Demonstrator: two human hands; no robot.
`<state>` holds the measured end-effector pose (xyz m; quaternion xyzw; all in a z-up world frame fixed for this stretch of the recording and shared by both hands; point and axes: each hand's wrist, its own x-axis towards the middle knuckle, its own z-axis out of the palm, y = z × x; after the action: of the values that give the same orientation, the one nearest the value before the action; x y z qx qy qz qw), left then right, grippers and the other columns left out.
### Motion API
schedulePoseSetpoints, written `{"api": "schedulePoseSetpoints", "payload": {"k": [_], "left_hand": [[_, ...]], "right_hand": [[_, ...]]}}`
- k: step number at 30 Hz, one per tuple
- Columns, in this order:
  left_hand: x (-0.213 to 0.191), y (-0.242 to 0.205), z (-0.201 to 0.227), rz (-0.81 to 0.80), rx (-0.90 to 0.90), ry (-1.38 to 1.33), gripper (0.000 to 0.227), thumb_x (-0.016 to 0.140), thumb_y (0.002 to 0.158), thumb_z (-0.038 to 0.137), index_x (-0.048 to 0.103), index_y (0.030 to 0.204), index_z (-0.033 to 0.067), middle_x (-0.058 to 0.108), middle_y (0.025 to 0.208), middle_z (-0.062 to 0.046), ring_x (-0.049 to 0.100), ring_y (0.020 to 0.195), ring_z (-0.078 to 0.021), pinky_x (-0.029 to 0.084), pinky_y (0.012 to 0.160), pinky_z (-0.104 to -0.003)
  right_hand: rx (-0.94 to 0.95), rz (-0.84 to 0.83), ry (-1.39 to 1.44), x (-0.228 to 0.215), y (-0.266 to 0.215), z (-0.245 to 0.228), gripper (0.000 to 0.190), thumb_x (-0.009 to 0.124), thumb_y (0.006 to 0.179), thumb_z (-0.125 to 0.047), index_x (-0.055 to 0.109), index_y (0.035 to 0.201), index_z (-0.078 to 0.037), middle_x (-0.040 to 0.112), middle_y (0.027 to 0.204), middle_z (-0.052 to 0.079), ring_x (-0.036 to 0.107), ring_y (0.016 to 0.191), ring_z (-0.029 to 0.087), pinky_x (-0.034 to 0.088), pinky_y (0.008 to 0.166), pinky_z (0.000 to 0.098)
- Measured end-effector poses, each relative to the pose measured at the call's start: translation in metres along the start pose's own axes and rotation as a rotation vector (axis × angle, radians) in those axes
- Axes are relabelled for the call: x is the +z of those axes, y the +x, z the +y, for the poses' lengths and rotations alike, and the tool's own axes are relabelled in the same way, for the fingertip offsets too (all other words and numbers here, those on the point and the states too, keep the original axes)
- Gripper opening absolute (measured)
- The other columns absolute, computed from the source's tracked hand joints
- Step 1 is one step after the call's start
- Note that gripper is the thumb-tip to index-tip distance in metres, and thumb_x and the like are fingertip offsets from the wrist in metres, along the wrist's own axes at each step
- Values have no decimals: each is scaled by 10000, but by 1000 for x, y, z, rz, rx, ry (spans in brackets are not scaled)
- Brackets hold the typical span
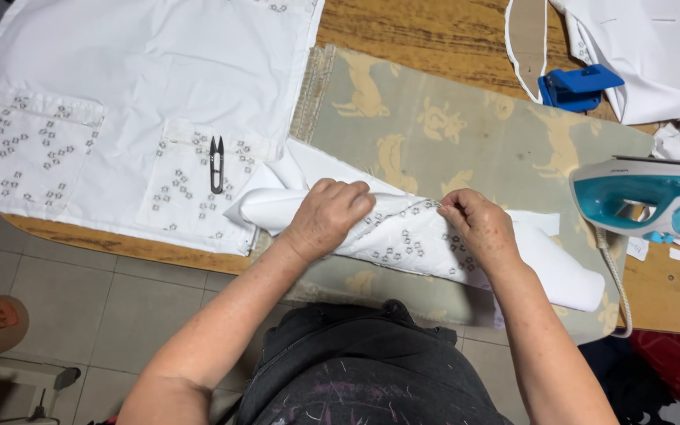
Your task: The person folds a white patterned garment on a wooden table, aligning the edges and smoothing the fabric by hand. They then lift the folded item and shake it out to straighten the material.
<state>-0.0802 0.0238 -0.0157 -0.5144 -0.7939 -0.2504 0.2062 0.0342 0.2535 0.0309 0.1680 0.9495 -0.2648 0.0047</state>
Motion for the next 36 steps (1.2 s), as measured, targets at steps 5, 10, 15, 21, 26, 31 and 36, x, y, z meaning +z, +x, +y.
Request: {"api": "schedulePoseSetpoints", "payload": {"k": [5,10,15,21,26,31,36], "left_hand": [[-12,-3,-10,12,-30,59,110,429,903,138,527,858,115,549,1020,-65,532,996,-212,371,895,-408],[-3,-19,-17,39,-136,72,111,463,889,95,560,836,101,548,830,-42,549,876,-197,364,889,-427],[-27,-12,3,97,-121,92,95,520,884,106,587,821,80,559,816,-54,556,852,-216,367,882,-454],[-2,-34,16,10,-168,148,495,591,761,461,563,992,24,541,1038,-137,495,1025,-269,250,945,-520],[12,-38,4,-117,-164,66,387,678,749,334,594,947,12,554,960,-112,514,950,-259,311,878,-478],[12,-41,-8,-163,-147,-13,374,637,782,349,602,980,34,552,957,-85,522,930,-248,358,824,-430],[9,-34,-10,-232,-157,-56,312,636,775,316,626,957,62,568,941,-61,533,918,-237,382,785,-412]], "right_hand": [[29,8,37,5,6,-4,126,626,851,-256,649,903,-144,655,812,60,632,851,275,486,749,376],[58,-12,30,13,8,0,142,619,860,-276,650,918,-149,656,823,56,631,863,268,484,754,373],[67,21,43,16,12,4,139,625,863,-259,651,913,-132,654,822,73,628,859,291,482,753,387],[49,87,39,23,19,9,131,640,864,-231,646,913,-109,642,812,100,620,842,321,480,732,414],[-53,147,109,46,27,37,141,680,823,-229,652,912,-124,648,835,67,628,841,281,485,760,381],[-181,365,-73,29,1,27,352,669,812,-143,549,1129,-49,569,1106,114,532,1048,311,404,903,456],[-274,583,-343,39,-75,41,296,602,855,-162,508,1088,-7,537,1094,181,521,986,350,392,853,463]]}}
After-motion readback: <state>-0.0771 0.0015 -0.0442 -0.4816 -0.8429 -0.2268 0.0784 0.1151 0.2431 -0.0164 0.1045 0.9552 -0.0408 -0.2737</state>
